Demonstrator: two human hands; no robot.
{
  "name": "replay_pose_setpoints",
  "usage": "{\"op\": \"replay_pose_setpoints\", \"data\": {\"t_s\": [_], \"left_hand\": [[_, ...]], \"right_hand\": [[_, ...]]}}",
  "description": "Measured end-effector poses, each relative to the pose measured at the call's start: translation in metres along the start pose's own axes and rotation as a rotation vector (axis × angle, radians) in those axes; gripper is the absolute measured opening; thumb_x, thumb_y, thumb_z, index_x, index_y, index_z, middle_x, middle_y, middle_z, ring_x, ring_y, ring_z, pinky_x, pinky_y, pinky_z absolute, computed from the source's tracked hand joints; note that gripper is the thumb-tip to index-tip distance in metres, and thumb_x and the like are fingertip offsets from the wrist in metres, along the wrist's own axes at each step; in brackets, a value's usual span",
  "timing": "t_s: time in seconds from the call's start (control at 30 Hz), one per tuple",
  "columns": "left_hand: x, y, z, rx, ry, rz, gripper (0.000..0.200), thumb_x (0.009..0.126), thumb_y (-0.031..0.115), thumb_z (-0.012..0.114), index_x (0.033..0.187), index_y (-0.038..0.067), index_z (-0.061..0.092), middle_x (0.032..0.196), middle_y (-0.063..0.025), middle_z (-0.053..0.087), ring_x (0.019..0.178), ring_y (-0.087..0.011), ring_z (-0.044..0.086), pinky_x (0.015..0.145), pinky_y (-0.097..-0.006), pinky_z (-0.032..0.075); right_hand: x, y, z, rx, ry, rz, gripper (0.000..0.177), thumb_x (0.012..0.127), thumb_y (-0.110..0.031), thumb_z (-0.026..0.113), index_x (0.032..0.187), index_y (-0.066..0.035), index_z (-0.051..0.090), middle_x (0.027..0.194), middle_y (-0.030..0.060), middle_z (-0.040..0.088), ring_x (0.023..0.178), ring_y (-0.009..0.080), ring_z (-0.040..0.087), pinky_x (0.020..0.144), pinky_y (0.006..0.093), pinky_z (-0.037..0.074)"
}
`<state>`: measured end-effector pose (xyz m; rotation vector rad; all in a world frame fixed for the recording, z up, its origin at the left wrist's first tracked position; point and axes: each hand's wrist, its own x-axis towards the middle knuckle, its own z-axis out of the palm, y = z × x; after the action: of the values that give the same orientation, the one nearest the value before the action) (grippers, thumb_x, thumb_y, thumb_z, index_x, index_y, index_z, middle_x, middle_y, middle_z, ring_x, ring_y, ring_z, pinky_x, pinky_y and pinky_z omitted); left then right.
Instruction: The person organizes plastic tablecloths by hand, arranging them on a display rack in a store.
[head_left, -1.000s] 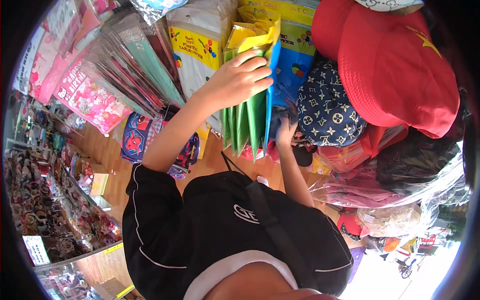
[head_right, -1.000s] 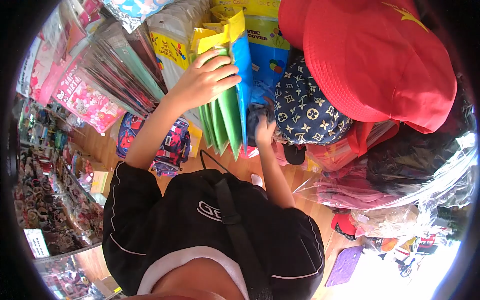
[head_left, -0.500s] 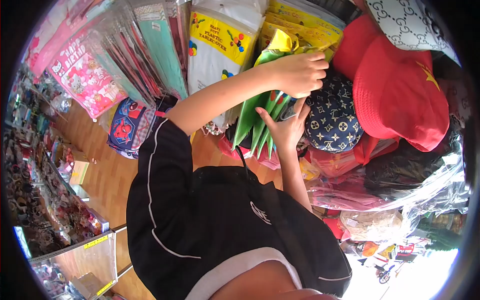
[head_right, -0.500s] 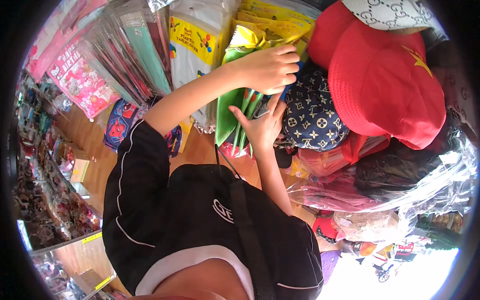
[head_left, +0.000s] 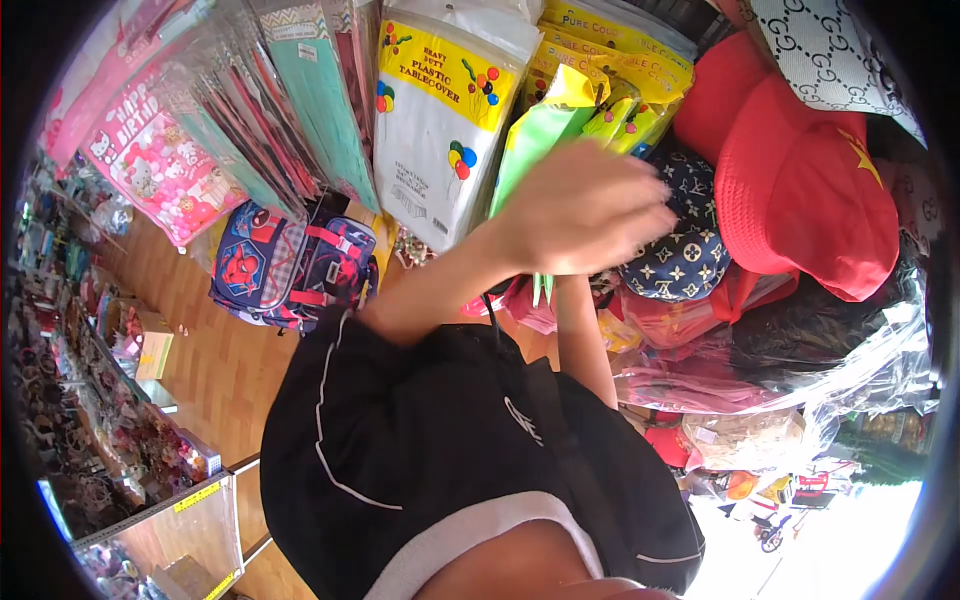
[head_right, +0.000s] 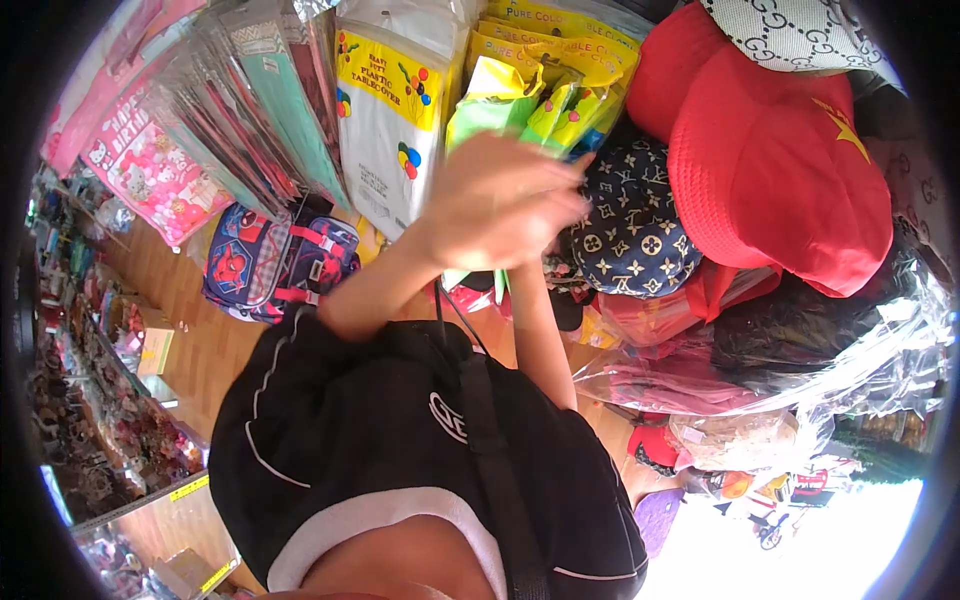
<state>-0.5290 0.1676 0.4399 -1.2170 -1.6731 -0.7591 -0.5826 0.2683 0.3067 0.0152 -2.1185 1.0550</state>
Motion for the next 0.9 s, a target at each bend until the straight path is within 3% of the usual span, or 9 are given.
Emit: {"op": "replay_pose_setpoints", "data": {"t_s": [0.03,0.1,0.2,0.37,0.47,0.5,0.57,0.63,0.9], "left_hand": [[-0.025,-0.004,0.005,0.015,0.471,-0.245,0.033,0.065,0.004,0.064,0.096,0.001,0.054,0.095,-0.0122,0.054,0.086,-0.0236,0.053,0.073,-0.0341,0.042],[-0.038,-0.012,-0.002,0.230,0.420,-0.631,0.035,0.067,0.003,0.066,0.097,-0.003,0.050,0.093,-0.0137,0.051,0.086,-0.0250,0.051,0.074,-0.0324,0.041],[-0.049,-0.012,0.002,0.160,0.140,-0.935,0.030,0.068,0.009,0.067,0.094,0.001,0.053,0.076,-0.0086,0.056,0.054,-0.0142,0.053,0.048,-0.0261,0.041],[-0.048,-0.020,0.038,0.042,0.073,-0.661,0.026,0.069,0.018,0.065,0.088,0.003,0.054,0.065,-0.0071,0.056,0.050,-0.0191,0.055,0.046,-0.0292,0.043],[-0.033,-0.031,0.054,0.183,0.038,-0.476,0.034,0.068,0.027,0.067,0.090,0.006,0.052,0.080,-0.0067,0.057,0.076,-0.0233,0.056,0.071,-0.0330,0.043],[-0.028,-0.032,0.056,0.114,0.007,-0.492,0.041,0.070,0.038,0.062,0.093,0.006,0.052,0.095,-0.0092,0.052,0.095,-0.0270,0.049,0.089,-0.0429,0.031],[-0.024,-0.051,0.067,0.236,0.079,-0.441,0.045,0.072,0.042,0.058,0.098,0.005,0.052,0.102,-0.0097,0.049,0.100,-0.0279,0.045,0.092,-0.0478,0.023],[-0.026,-0.076,0.082,0.275,0.161,-0.415,0.055,0.076,0.047,0.050,0.113,0.007,0.048,0.115,-0.0105,0.042,0.110,-0.0290,0.039,0.096,-0.0568,0.007],[-0.037,-0.107,0.114,0.628,0.173,-0.274,0.050,0.073,0.042,0.053,0.116,0.018,0.051,0.127,0.0015,0.039,0.109,-0.0257,0.041,0.098,-0.0559,0.006]], "right_hand": [[0.001,-0.010,-0.005,0.132,0.033,0.044,0.092,0.061,-0.030,0.072,0.128,0.006,0.019,0.111,0.0277,0.044,0.100,0.0375,0.046,0.086,0.0401,0.036],[0.007,-0.020,-0.011,0.083,0.027,0.041,0.097,0.060,-0.027,0.073,0.129,0.007,0.014,0.115,0.0300,0.041,0.104,0.0394,0.044,0.088,0.0391,0.035],[0.004,-0.010,-0.024,0.176,-0.013,-0.008,0.093,0.062,-0.023,0.072,0.130,0.004,0.016,0.117,0.0263,0.041,0.105,0.0361,0.044,0.089,0.0361,0.035],[-0.005,-0.007,-0.045,0.189,-0.282,0.141,0.068,0.068,-0.014,0.065,0.124,0.001,0.030,0.113,0.0196,0.046,0.103,0.0292,0.048,0.086,0.0336,0.037],[-0.013,0.000,-0.061,0.147,-0.351,0.204,0.061,0.072,-0.010,0.058,0.125,-0.001,0.029,0.112,0.0195,0.047,0.106,0.0277,0.047,0.087,0.0338,0.036],[-0.016,0.000,-0.066,0.197,-0.343,0.206,0.061,0.074,-0.011,0.057,0.126,-0.001,0.027,0.113,0.0181,0.047,0.105,0.0254,0.047,0.088,0.0324,0.036],[-0.023,0.000,-0.074,0.246,-0.332,0.206,0.062,0.075,-0.011,0.056,0.128,-0.001,0.026,0.114,0.0166,0.047,0.105,0.0231,0.047,0.088,0.0310,0.035],[-0.033,-0.001,-0.083,0.737,-0.274,0.410,0.056,0.079,-0.014,0.056,0.127,0.000,0.029,0.114,0.0130,0.047,0.101,0.0175,0.047,0.088,0.0281,0.034],[-0.077,-0.005,-0.115,0.608,-0.007,0.532,0.026,0.083,-0.015,0.048,0.103,0.002,0.053,0.090,0.0095,0.055,0.077,0.0149,0.052,0.070,0.0267,0.043]]}}
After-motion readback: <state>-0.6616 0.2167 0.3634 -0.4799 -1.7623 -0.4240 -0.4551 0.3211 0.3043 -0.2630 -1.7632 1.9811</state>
